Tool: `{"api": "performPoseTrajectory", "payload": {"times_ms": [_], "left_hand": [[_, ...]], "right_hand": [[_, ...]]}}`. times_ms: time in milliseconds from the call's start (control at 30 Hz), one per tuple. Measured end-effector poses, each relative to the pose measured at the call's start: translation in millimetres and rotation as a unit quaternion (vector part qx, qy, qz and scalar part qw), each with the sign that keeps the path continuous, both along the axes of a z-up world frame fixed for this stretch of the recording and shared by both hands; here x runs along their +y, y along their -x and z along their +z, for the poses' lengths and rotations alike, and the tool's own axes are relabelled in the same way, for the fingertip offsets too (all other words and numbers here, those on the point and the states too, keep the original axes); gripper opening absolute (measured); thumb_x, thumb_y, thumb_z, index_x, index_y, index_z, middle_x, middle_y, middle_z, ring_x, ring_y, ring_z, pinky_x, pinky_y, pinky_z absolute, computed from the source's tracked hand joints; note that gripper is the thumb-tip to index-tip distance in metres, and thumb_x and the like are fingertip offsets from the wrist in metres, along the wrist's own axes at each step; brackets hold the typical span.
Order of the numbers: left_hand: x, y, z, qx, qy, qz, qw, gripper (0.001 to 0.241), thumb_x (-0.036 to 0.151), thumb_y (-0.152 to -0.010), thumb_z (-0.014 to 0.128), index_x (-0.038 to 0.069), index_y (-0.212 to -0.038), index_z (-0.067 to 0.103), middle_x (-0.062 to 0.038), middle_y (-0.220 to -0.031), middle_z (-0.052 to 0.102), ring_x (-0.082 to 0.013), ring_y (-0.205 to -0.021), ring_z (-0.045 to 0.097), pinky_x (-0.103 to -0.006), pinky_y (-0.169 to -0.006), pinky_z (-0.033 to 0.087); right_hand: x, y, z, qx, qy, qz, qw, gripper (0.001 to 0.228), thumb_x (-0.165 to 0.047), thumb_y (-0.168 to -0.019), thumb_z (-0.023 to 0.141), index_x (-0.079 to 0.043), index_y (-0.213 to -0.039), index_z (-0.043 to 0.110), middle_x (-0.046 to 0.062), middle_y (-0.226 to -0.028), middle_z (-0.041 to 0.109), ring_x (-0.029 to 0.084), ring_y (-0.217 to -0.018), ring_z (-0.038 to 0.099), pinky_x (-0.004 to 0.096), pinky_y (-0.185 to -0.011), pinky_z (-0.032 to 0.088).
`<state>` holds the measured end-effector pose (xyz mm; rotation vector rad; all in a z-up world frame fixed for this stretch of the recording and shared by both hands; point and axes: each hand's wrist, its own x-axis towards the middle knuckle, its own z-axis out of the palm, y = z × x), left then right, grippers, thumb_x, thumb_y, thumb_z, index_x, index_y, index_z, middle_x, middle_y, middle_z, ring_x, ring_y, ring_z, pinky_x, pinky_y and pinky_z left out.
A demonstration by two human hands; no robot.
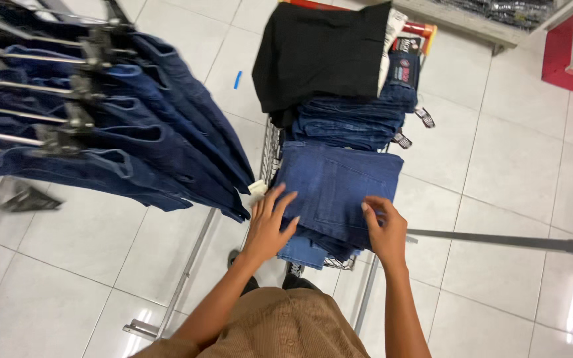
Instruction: The person picks up jeans from a cart and attaches them to hangers using clips before hanging them on a display rack. They smooth the fabric and arrange multiple pairs of jeans on the clothing rail.
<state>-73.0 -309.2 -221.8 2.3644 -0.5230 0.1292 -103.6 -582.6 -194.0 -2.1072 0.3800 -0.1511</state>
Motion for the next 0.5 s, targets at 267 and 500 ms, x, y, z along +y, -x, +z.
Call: {"api": "performPoseTrajectory", "payload": {"times_ms": [267,500], "left_hand": [[-32,-62,-44,0.287,-0.002,0.163,0.944,0.081,0.049,-0.095,0.065,0.011,-0.159,0.033,-0.028,-0.151,0.047,-0.0542,-0.131,0.051,-0.0654,-0.108,0.037],[-1,-95,-89,0.374,0.109,0.234,0.891,0.09,0.054,-0.072,0.088,0.008,-0.141,0.054,-0.015,-0.111,0.071,-0.0353,-0.107,0.069,-0.0475,-0.091,0.053]], "right_hand": [[27,-14,-22,-0.029,0.108,0.166,0.98,0.029,-0.026,-0.096,0.071,-0.014,-0.122,0.07,0.009,-0.12,0.073,0.032,-0.122,0.064,0.047,-0.106,0.045],[19,-31,-36,0.051,0.205,0.21,0.954,0.033,-0.046,-0.1,0.064,-0.028,-0.128,0.066,-0.002,-0.12,0.065,0.023,-0.122,0.057,0.044,-0.1,0.045]]}}
